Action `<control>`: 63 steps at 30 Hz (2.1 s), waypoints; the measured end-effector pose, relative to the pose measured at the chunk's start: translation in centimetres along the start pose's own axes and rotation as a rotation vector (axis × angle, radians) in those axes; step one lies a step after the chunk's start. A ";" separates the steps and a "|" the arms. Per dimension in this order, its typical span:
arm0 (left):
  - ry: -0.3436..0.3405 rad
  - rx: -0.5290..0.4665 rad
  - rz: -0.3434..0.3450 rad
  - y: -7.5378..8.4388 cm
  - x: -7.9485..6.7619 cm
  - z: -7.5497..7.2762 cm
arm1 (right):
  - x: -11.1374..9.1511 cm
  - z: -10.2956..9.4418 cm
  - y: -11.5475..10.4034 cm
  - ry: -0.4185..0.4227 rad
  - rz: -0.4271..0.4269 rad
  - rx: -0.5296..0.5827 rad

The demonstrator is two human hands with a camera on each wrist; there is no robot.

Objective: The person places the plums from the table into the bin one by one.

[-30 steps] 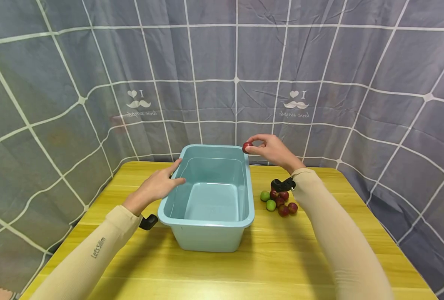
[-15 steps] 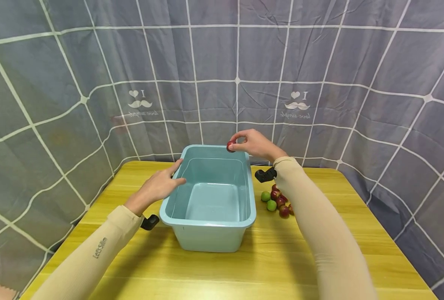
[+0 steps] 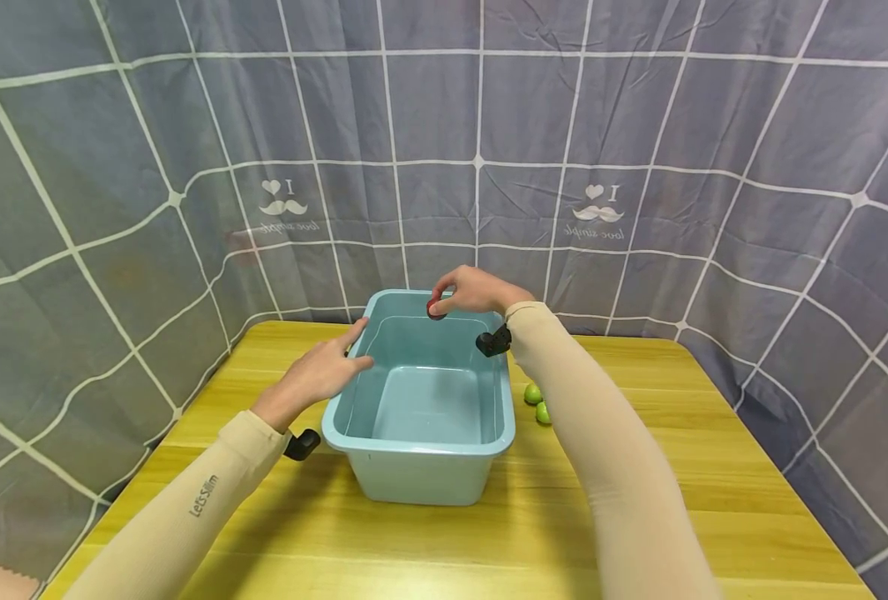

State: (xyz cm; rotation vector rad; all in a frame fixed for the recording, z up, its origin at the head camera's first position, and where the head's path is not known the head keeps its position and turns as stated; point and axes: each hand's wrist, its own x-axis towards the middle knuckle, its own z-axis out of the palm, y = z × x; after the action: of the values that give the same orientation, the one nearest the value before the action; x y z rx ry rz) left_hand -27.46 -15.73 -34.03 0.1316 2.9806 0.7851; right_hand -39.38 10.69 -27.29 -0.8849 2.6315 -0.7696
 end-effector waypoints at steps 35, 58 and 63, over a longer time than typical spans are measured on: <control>0.004 0.009 0.007 -0.3 -0.2 0.0 | 3.3 3.1 1.1 -0.237 0.229 -0.128; -0.007 0.030 0.004 -0.3 -0.2 0.0 | -3.0 0.5 1.0 -0.080 0.030 -0.110; -0.007 0.036 0.006 -0.4 -0.3 0.1 | -4.7 0.2 1.6 -0.020 0.010 -0.087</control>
State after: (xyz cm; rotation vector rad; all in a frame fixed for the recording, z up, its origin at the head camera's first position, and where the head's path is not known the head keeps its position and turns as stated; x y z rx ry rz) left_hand -27.22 -16.04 -34.25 0.1443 2.9898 0.7304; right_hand -36.39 14.63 -27.97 -0.8962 2.6675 -0.6439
